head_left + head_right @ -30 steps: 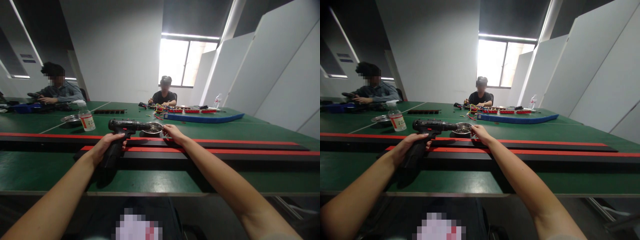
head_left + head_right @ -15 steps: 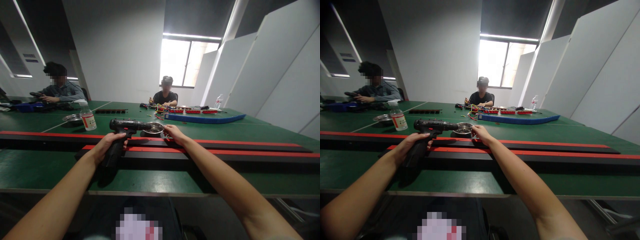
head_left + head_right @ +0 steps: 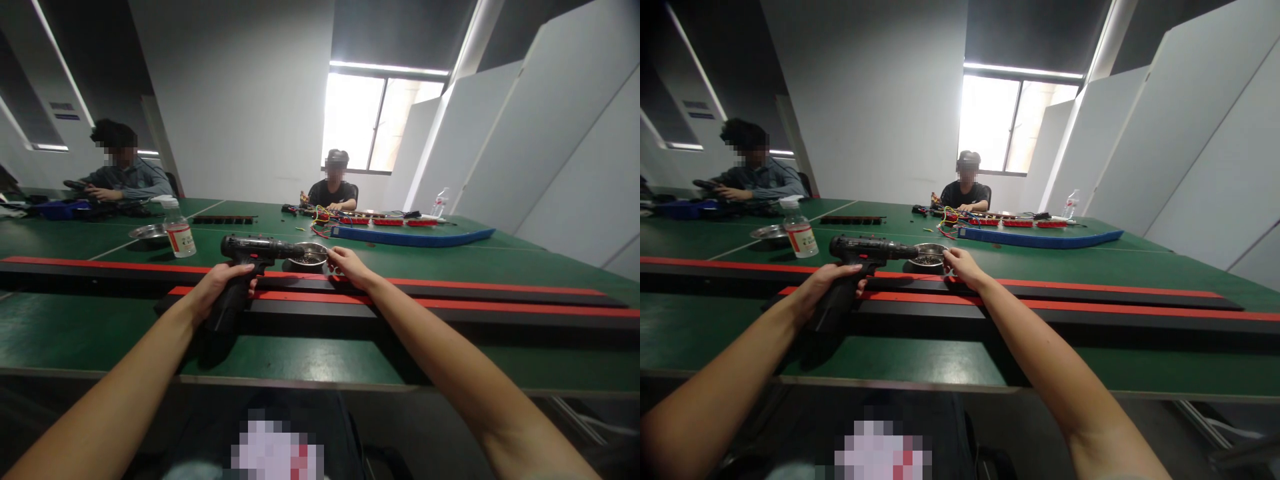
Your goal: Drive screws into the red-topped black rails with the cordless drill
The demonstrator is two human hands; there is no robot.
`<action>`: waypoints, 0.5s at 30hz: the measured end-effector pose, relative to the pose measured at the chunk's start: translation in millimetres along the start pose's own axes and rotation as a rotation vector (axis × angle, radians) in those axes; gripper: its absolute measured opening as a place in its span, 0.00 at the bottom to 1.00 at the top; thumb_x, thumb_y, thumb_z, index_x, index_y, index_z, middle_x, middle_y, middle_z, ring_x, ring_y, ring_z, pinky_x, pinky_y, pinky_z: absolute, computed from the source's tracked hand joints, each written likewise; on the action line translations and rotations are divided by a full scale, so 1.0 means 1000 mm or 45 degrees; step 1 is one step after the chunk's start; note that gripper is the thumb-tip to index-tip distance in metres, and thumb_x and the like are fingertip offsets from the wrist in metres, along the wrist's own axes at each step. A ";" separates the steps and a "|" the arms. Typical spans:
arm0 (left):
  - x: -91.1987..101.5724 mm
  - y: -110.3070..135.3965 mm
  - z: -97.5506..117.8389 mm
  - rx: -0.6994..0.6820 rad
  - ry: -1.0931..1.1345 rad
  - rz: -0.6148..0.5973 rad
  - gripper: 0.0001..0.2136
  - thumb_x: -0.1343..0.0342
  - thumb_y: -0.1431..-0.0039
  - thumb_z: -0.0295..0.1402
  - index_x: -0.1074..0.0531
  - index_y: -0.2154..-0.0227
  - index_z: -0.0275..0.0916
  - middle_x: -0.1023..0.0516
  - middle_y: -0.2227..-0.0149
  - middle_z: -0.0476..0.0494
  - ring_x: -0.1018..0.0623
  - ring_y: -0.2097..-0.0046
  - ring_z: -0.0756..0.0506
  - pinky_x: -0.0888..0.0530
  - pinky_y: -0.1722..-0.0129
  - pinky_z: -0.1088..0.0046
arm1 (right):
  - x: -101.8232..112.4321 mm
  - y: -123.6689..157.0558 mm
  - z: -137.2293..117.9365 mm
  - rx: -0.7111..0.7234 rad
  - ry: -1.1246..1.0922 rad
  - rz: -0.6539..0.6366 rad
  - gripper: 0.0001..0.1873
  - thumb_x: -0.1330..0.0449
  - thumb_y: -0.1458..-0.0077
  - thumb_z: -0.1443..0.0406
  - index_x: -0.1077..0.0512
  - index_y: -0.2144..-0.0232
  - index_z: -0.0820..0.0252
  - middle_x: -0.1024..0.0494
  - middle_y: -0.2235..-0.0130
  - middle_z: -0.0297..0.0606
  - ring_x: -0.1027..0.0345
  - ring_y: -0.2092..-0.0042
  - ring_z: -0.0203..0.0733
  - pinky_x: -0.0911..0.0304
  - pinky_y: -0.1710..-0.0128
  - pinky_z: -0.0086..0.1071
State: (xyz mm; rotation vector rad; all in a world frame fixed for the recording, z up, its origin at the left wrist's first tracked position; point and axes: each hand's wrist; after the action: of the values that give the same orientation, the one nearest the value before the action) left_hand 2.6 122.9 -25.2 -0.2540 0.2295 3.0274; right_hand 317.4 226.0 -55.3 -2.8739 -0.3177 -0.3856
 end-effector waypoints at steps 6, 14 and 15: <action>0.010 -0.001 0.010 -0.090 -0.213 0.022 0.11 0.32 0.49 0.37 0.22 0.72 0.33 0.21 0.73 0.37 0.23 0.76 0.46 0.24 0.77 0.74 | -0.005 -0.001 -0.001 -0.060 0.071 0.166 0.13 0.43 0.34 0.58 0.32 0.70 0.59 0.29 0.76 0.33 0.37 0.77 0.34 0.48 0.83 0.24; 0.039 0.022 0.059 -0.134 -0.759 -0.043 0.10 0.32 0.48 0.37 0.22 0.73 0.34 0.21 0.75 0.39 0.23 0.76 0.44 0.26 0.78 0.75 | -0.007 0.001 -0.006 -0.060 0.117 0.080 0.15 0.44 0.34 0.59 0.32 0.72 0.61 0.28 0.76 0.36 0.39 0.78 0.34 0.47 0.81 0.26; 0.040 0.024 0.064 -0.125 -0.804 -0.025 0.10 0.32 0.48 0.37 0.22 0.72 0.34 0.21 0.75 0.40 0.23 0.76 0.44 0.27 0.79 0.75 | -0.007 0.001 -0.008 -0.042 0.123 0.070 0.16 0.44 0.34 0.60 0.32 0.73 0.61 0.28 0.76 0.36 0.39 0.78 0.34 0.47 0.80 0.26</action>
State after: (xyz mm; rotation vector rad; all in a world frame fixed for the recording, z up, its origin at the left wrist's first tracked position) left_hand -49.1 112.6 33.6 0.6787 0.0244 2.9155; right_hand 309.2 221.4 -50.3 -2.8769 -0.2164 -0.5224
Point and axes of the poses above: each hand's wrist, its own y-axis away from the middle knuckle, its own x-axis out of the back of the hand, z = x × y
